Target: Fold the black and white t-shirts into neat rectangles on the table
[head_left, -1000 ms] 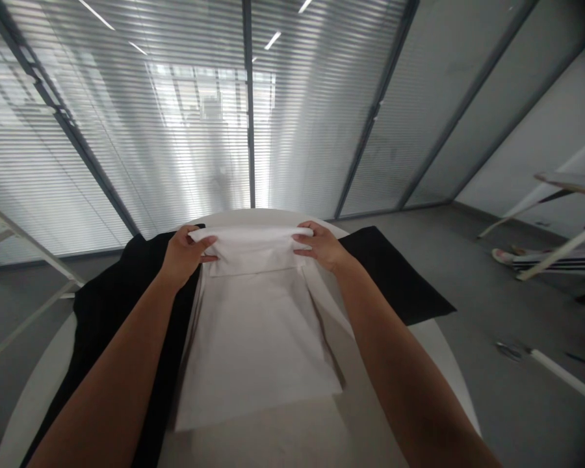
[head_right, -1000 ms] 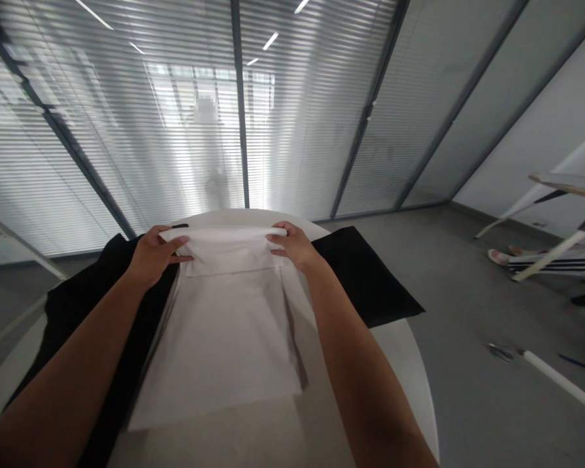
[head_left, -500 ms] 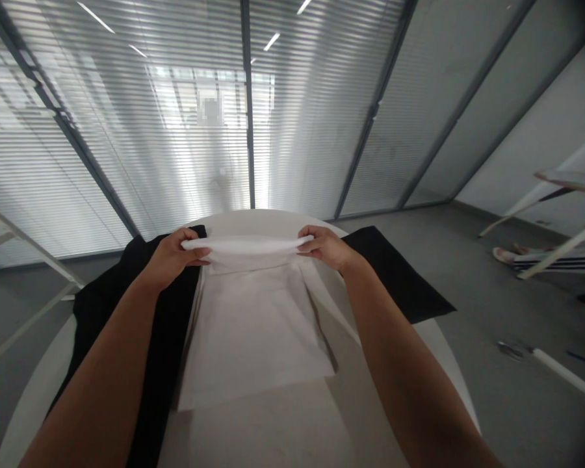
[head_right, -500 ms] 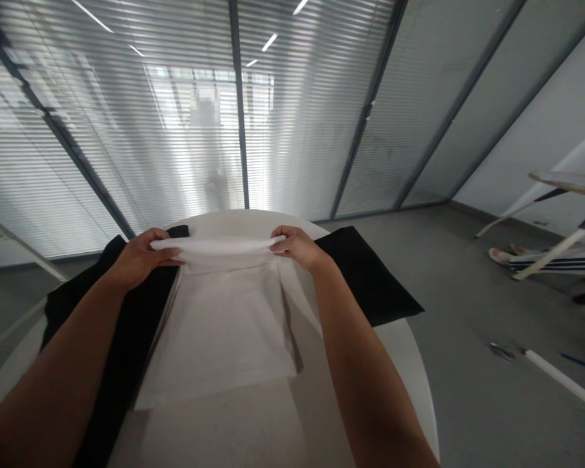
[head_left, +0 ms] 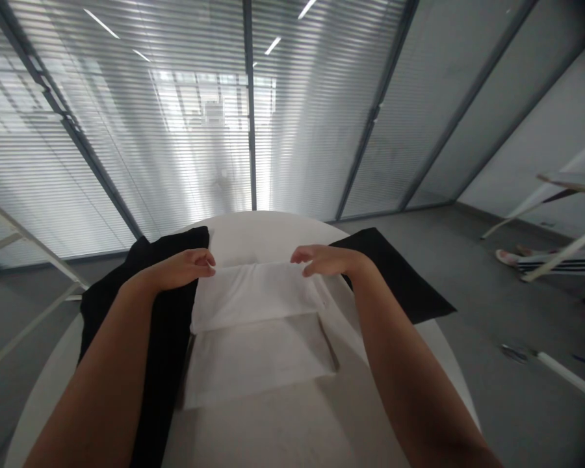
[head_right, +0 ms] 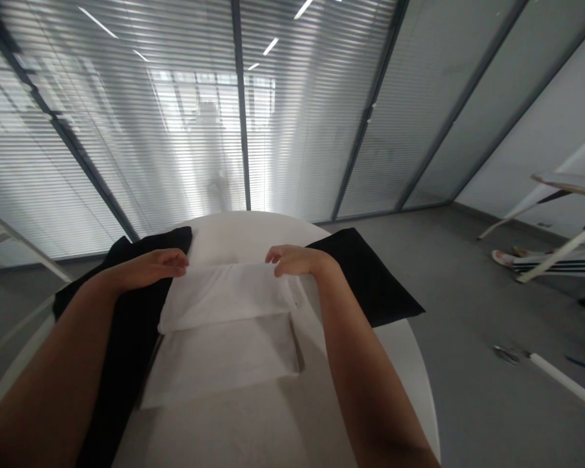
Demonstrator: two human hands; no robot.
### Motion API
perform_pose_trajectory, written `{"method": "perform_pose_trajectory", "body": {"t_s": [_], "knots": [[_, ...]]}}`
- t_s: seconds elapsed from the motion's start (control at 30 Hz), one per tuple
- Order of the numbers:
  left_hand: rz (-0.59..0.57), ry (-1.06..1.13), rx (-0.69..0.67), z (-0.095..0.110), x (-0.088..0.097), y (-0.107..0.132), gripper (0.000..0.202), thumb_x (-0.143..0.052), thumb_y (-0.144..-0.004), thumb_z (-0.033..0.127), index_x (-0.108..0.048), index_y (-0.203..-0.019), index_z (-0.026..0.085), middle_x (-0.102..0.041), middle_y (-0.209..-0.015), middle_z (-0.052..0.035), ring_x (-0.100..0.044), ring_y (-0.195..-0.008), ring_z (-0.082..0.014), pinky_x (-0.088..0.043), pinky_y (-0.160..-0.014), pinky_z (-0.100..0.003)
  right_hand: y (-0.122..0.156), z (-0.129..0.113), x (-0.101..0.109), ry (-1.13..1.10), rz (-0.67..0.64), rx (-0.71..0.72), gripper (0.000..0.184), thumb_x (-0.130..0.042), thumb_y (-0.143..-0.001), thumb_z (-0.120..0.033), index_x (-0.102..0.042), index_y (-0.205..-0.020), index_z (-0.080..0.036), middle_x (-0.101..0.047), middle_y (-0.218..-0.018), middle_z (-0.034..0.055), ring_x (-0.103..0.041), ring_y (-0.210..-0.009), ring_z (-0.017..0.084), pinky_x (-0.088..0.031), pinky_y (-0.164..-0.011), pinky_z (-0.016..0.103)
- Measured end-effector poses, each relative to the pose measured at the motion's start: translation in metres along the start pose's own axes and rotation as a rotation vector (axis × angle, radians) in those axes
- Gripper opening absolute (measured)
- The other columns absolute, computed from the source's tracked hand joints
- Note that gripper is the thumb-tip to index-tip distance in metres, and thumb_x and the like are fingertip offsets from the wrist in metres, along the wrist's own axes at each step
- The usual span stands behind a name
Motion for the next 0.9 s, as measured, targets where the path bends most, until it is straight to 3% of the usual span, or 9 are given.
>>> {"method": "perform_pose_trajectory", "body": {"t_s": [0.13, 0.27, 0.47, 0.7, 0.9], "knots": [[0.044, -0.151, 0.054, -0.021, -0.022, -0.022, 0.078, -0.063, -0.067, 0.058, -0.053, -0.133, 0.018, -0.052, -0.139, -0.0135, -0.051, -0.125, -0.0299, -0.040, -0.102, -0.036, -0.018, 0.007, -0.018, 0.176, -0.014, -0.055, 0.086, -0.073, -0.065, -0.040, -0.041, -0.143, -0.026, -0.044, -0.143, 0.0111, -0.046, -0.126, 0.033, -0.038, -0.102, 0.044], [0.043, -0.206, 0.094, -0.036, -0.033, -0.034, 0.082, -0.061, -0.067, 0.064, -0.055, -0.134, 0.018, -0.049, -0.142, -0.0143, -0.045, -0.131, -0.0321, -0.034, -0.107, -0.038, -0.030, 0.011, -0.031, 0.212, -0.042, -0.050, 0.098, -0.072, -0.067, -0.052, -0.030, -0.150, -0.023, -0.035, -0.150, 0.0132, -0.038, -0.133, 0.034, -0.033, -0.109, 0.043], [-0.005, -0.001, 0.044, -0.037, -0.028, -0.031, 0.056, -0.065, -0.068, 0.052, -0.069, -0.112, 0.018, -0.067, -0.119, -0.0089, -0.060, -0.112, -0.0294, -0.043, -0.097, -0.034, -0.037, 0.024, -0.031, 0.233, 0.011, -0.084, 0.087, -0.069, -0.069, -0.059, -0.044, -0.142, -0.020, -0.044, -0.143, 0.0146, -0.044, -0.128, 0.033, -0.035, -0.107, 0.043], [-0.036, 0.166, 0.047, -0.035, -0.025, -0.026, 0.050, -0.070, -0.067, 0.050, -0.071, -0.105, 0.018, -0.072, -0.107, -0.0063, -0.065, -0.099, -0.0274, -0.048, -0.085, -0.031, -0.038, 0.036, -0.026, 0.056, 0.084, -0.082, 0.060, -0.071, -0.070, -0.055, -0.061, -0.117, -0.020, -0.060, -0.126, 0.0114, -0.056, -0.113, 0.030, -0.043, -0.098, 0.038], [0.059, 0.234, 0.052, -0.028, -0.017, -0.018, 0.048, -0.075, -0.061, 0.050, -0.070, -0.097, 0.019, -0.071, -0.101, -0.0060, -0.064, -0.093, -0.0267, -0.051, -0.074, -0.029, -0.019, 0.039, -0.021, -0.334, 0.060, -0.085, 0.046, -0.071, -0.073, -0.048, -0.059, -0.107, -0.020, -0.065, -0.111, 0.0087, -0.062, -0.091, 0.022, -0.051, -0.067, 0.028]]}}
Point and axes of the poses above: each hand's wrist, its own y-axis away from the middle knuckle, its own x-axis out of the back of the hand, z = x × y, the point moved 1 cm from there along -y, towards the middle knuckle
